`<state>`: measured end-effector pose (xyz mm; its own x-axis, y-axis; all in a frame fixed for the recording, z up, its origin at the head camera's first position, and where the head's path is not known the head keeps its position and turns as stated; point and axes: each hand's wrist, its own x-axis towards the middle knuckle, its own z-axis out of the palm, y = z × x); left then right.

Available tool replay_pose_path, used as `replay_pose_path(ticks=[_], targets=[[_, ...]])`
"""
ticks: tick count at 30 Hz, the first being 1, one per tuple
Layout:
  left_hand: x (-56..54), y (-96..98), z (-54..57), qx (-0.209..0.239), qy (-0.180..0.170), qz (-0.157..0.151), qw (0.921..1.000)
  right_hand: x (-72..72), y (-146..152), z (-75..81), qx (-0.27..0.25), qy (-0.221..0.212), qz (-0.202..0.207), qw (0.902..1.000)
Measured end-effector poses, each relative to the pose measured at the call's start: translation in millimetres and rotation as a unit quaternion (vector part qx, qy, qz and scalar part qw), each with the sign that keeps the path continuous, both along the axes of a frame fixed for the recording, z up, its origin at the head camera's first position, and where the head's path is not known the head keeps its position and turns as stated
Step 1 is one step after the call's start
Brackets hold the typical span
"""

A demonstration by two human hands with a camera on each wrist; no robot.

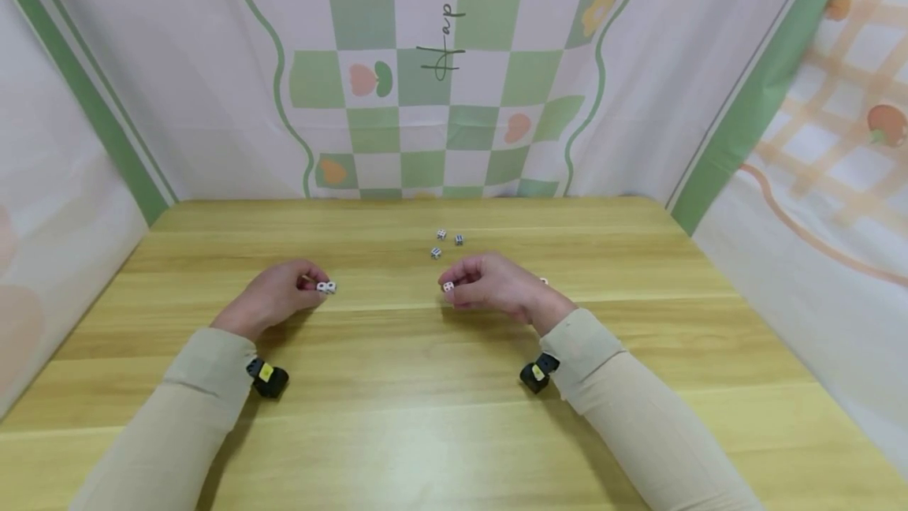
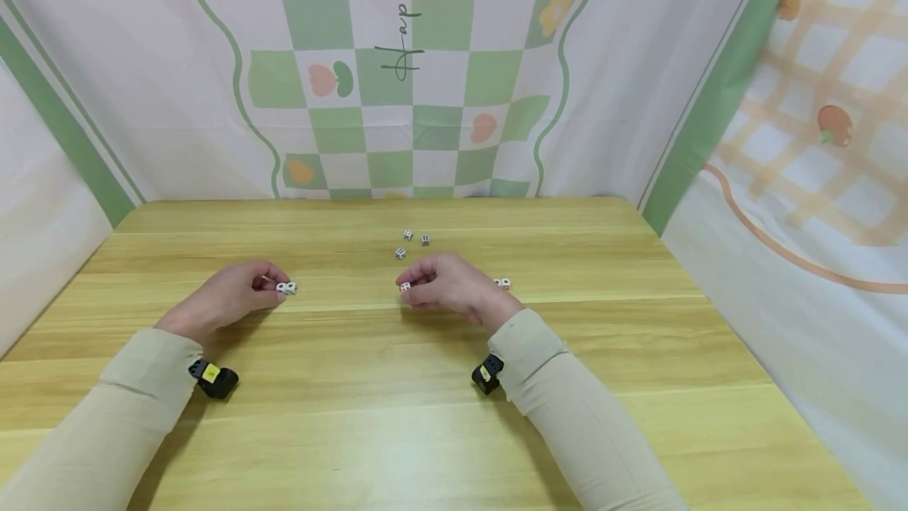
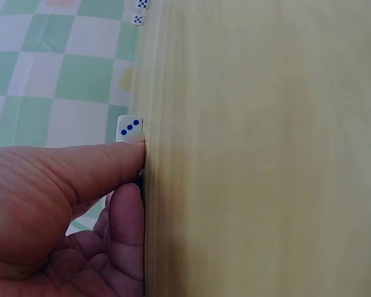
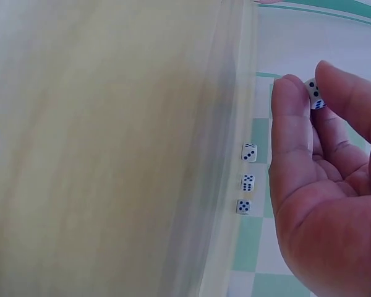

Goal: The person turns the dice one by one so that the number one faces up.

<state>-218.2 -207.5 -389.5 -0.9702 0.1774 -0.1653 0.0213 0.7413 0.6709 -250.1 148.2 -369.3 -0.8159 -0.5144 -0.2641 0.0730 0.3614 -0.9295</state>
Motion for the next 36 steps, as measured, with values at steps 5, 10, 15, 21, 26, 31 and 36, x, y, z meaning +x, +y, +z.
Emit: replay_pose_path(ticks=[5,10,15,21,26,31,36], targets=[[0.0,-0.3,0.4,-0.003,-0.002,0.003,1.0000,-0.1,0.0,0.6,-0.007,-0.005,0.001,1.0000],[-0.3,-0.7,-0.3,-0.001,-0.003,0.004,1.0000,-0.1,-0.6,1.4,-0.028,-0.013,0.004,0.9995],[-0.5,-1.1,-0.9,0.000,-0.003,0.003,1.0000,0.7,-1.1,2.2,-0.031,-0.013,0.004,0.9994],[0.1,-1.1,-0.1,0.002,-0.003,0.004,1.0000,1.4,-0.6,3.3,-0.017,-0.001,0.005,0.9998],[0.5,-0.7,0.4,0.000,0.000,0.002,1.0000,1.5,0.1,3.4,-0.006,0.001,0.005,1.0000],[0.4,-0.6,-0.3,0.001,-0.001,0.003,1.0000,1.5,0.0,3.1,-0.008,-0.001,0.009,0.9999],[0.0,-1.3,-1.3,-0.002,0.001,0.002,1.0000,2.5,-0.2,2.9,-0.017,0.001,0.012,0.9998]])
